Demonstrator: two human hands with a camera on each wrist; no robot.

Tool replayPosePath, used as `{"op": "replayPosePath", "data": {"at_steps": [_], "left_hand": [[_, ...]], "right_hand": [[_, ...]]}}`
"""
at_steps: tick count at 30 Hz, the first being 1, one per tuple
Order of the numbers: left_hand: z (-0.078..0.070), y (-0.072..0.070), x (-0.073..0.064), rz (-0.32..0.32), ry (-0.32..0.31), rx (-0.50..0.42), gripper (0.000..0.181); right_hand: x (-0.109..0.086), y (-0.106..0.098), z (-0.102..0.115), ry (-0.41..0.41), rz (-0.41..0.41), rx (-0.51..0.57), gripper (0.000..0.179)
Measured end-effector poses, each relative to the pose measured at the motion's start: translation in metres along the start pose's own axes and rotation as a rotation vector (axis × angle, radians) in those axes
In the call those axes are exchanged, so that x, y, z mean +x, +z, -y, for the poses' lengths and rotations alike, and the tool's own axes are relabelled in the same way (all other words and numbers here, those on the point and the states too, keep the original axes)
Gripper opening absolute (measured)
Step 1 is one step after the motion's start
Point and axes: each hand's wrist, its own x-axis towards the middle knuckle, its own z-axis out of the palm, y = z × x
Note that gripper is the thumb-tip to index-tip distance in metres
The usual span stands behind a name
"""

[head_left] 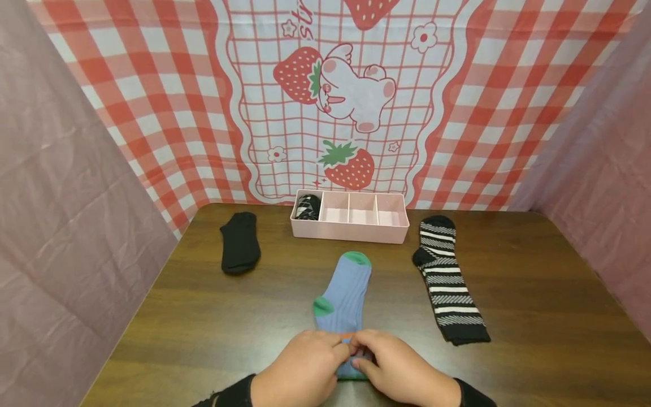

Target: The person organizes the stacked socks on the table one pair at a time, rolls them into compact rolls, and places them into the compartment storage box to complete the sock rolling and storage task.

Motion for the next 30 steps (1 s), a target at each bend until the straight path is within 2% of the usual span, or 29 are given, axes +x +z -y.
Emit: {"op": "replayPosePath", "data": {"at_steps": [5,9,15,20,25,30], "left_hand": [[0.0001,0.002,-0.0001,0.049,0.034,0.037,0.054],[-0.0008,0.0033,-0.0003,0.093,0.03,0.063,0.047],[-0.0005,0.0067,-0.0006,0.0,0.032,0.076,0.032],[0.0011,0.0078,-0.0009,-0.023,0.047,0.05,0.036],[0.0029,0.009,-0.0001,0.011,0.034,0.0,0.048],[0.0029,0.0075,0.0021,0.094,-0.038,-0.078,0.044]], "right_hand": [[0.0007,-0.0001,-0.0011,-0.011,-0.003,-0.037,0.015],[0.0005,0.0,-0.0011,-0.045,-0.007,-0.058,0.017],[-0.001,0.002,0.0,-0.106,-0.035,-0.119,0.019],[-0.0023,0.0027,0.0014,-0.121,-0.047,-0.156,0.018],[-0.0033,0.0016,0.0037,-0.128,-0.048,-0.207,0.015],[-0.0042,-0.0006,0.005,-0.095,-0.004,-0.231,0.011]]}}
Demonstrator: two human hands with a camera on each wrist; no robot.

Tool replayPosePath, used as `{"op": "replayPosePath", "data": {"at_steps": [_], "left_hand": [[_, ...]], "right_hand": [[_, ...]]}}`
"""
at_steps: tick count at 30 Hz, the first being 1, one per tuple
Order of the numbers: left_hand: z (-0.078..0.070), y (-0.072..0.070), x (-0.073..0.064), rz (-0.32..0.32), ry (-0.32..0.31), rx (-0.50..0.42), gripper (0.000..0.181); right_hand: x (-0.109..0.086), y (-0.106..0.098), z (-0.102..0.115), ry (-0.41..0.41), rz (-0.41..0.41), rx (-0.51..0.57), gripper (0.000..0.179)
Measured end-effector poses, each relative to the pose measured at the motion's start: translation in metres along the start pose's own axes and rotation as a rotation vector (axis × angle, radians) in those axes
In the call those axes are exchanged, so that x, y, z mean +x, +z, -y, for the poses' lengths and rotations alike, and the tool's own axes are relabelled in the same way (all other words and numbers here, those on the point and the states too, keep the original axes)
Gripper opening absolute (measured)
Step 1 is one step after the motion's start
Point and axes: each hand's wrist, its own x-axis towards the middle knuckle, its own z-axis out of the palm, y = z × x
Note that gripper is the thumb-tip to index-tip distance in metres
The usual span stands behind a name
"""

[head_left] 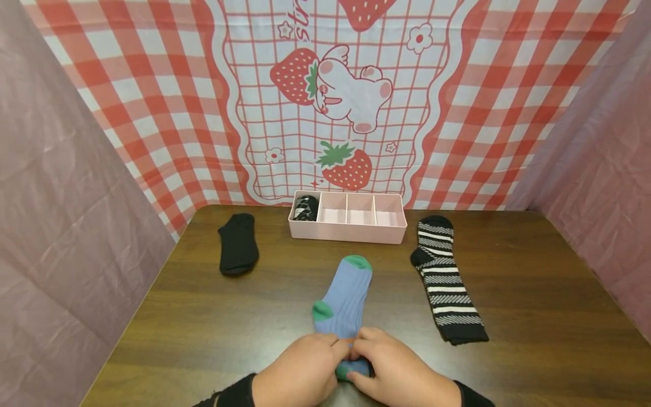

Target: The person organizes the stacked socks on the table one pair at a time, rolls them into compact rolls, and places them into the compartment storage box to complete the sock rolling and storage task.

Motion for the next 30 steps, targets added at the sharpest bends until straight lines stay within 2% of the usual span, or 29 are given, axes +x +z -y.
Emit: {"op": "replayPosePath", "data": {"at_steps": [5,9,13,22,30], "left_hand": [[-0.0005,-0.0025,0.0012,0.07,-0.067,-0.108,0.029],[0.0,-0.0021,0.0012,0.077,-0.097,-0.192,0.019],[0.0012,-0.0027,0.0006,0.075,-0.111,-0.24,0.016],[-0.0003,-0.0045,0.0016,0.105,-0.136,-0.239,0.017],[-0.0013,-0.0088,-0.0004,0.042,-0.089,-0.157,0.019]], "right_hand": [[0.0002,-0.0015,0.0019,0.007,0.026,-0.026,0.022],[0.0003,-0.0015,0.0036,-0.013,0.006,-0.035,0.024],[0.0002,-0.0001,0.0041,-0.037,-0.027,-0.034,0.022],[0.0016,0.0021,0.0033,-0.058,-0.052,-0.037,0.018],[0.0009,0.0033,0.0014,-0.041,-0.065,-0.015,0.016]]}}
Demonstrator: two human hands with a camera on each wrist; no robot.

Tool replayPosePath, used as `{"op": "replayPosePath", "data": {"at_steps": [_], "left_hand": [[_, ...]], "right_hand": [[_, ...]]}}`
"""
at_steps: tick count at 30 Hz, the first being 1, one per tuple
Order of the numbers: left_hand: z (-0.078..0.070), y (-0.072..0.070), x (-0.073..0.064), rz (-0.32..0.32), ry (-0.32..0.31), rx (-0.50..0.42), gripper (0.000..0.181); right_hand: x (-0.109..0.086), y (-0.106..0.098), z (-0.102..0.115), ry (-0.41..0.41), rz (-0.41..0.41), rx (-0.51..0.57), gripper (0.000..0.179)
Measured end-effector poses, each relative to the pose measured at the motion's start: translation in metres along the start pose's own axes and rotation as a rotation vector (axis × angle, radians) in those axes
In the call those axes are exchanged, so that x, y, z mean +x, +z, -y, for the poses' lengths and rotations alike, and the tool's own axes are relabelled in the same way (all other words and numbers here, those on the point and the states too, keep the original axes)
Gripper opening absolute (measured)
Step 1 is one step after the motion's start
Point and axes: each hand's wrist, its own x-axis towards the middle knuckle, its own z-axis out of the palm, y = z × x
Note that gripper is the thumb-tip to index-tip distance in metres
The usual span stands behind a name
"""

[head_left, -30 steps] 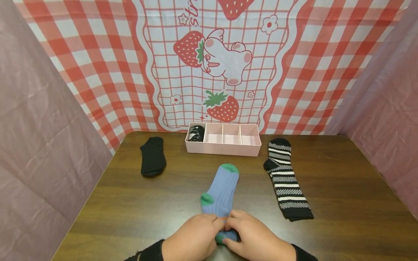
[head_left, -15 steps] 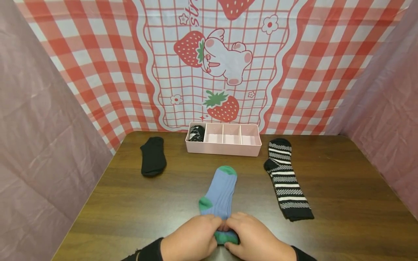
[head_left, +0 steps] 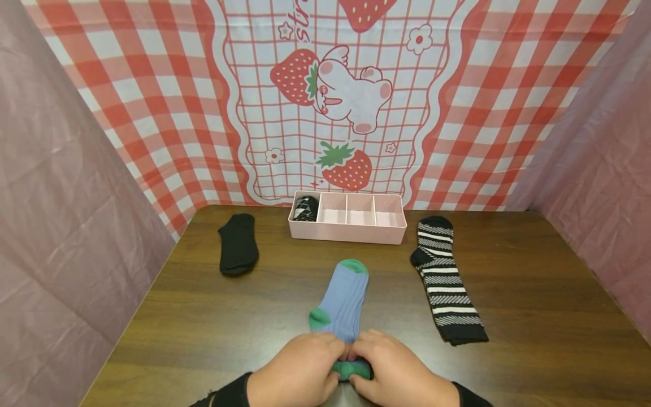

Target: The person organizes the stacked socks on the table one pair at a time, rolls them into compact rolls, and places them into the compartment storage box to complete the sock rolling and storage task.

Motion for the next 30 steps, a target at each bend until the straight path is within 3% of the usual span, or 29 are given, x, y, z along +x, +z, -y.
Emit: {"op": "replayPosePath", "data": {"at_steps": [7,13,21,30], "left_hand": [[0.0013,-0.0032,-0.0009,-0.019,0.075,0.055,0.024],[0.0013,-0.0052,-0.0015,-0.003,0.105,0.075,0.032],[0.0011,-0.0009,-0.0024,-0.04,0.13,0.034,0.055],[0.0013,0.0022,-0.0019,-0.081,0.15,0.067,0.041]], "right_hand": [[-0.0006,-0.0008,-0.0016,0.045,0.035,0.034,0.011],[-0.0013,-0.0021,-0.0027,0.076,0.078,0.081,0.008],[0.0007,-0.0043,-0.0055,0.13,0.153,0.109,0.005],[0.0006,-0.0035,-0.0056,0.14,0.146,0.101,0.006]]}}
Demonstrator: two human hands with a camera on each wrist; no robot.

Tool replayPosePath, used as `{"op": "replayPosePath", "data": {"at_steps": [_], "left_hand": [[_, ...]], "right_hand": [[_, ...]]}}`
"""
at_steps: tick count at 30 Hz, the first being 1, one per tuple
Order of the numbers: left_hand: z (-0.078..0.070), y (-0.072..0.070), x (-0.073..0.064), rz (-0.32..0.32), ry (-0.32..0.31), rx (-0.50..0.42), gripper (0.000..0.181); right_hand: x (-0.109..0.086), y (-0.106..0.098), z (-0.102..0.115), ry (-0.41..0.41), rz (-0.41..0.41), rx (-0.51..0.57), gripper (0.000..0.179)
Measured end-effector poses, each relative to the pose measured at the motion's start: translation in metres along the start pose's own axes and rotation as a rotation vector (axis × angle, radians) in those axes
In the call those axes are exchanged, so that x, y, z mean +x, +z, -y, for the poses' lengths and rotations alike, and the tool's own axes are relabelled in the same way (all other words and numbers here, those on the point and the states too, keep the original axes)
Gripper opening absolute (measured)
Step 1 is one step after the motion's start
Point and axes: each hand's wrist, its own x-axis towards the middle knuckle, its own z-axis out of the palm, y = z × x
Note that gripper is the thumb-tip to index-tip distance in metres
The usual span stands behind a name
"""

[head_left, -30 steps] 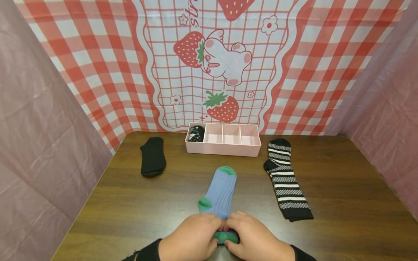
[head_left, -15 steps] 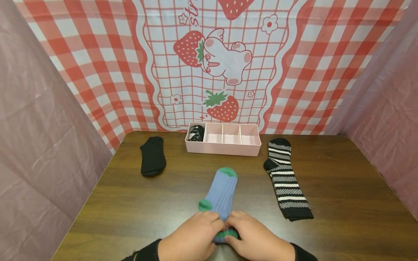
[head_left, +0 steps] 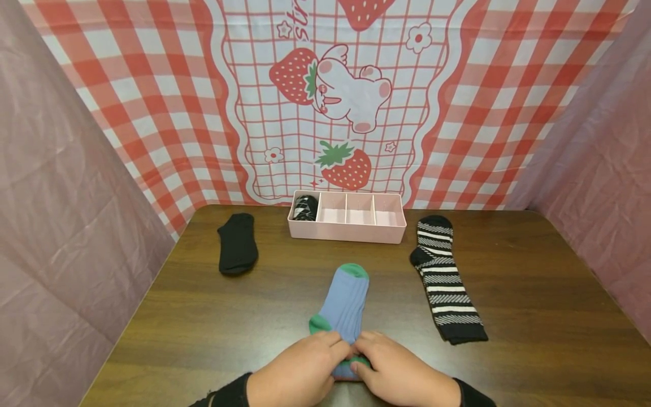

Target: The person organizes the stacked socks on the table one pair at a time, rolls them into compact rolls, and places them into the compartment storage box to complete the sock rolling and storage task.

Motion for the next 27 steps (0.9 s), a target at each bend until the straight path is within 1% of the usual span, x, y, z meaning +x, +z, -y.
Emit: {"op": "replayPosePath", "data": {"at_steps": [4,8,11,13,16,19,23,25,27], "left_hand": [[0.0,0.0,0.001,0.013,-0.006,-0.009,0.036],[0.0,0.002,0.001,0.003,-0.006,0.003,0.03],[0.002,0.004,0.002,0.014,-0.028,-0.025,0.027],[0.004,0.005,0.003,0.031,-0.057,-0.073,0.026],[0.005,0.005,0.003,0.067,-0.129,-0.179,0.025],[0.006,0.005,0.003,0.072,-0.19,-0.274,0.02],[0.007,0.004,0.003,0.085,-0.263,-0.376,0.017],[0.007,0.003,0.003,0.1,-0.302,-0.427,0.021],[0.008,0.002,0.003,0.115,-0.327,-0.457,0.023]], "right_hand": [[-0.001,-0.001,0.001,-0.006,-0.001,-0.004,0.006],[-0.001,-0.001,0.002,0.008,0.006,0.011,0.007],[-0.001,-0.002,0.004,0.028,-0.003,0.02,0.007],[-0.001,-0.002,0.005,0.028,-0.014,0.029,0.008],[-0.003,-0.002,0.006,0.007,-0.054,0.005,0.01],[-0.003,-0.002,0.008,-0.025,-0.085,-0.036,0.017],[-0.004,-0.004,0.01,-0.037,-0.081,-0.093,0.028],[-0.003,-0.004,0.011,-0.042,-0.075,-0.125,0.034],[-0.003,-0.003,0.012,-0.065,-0.084,-0.166,0.037]]}}
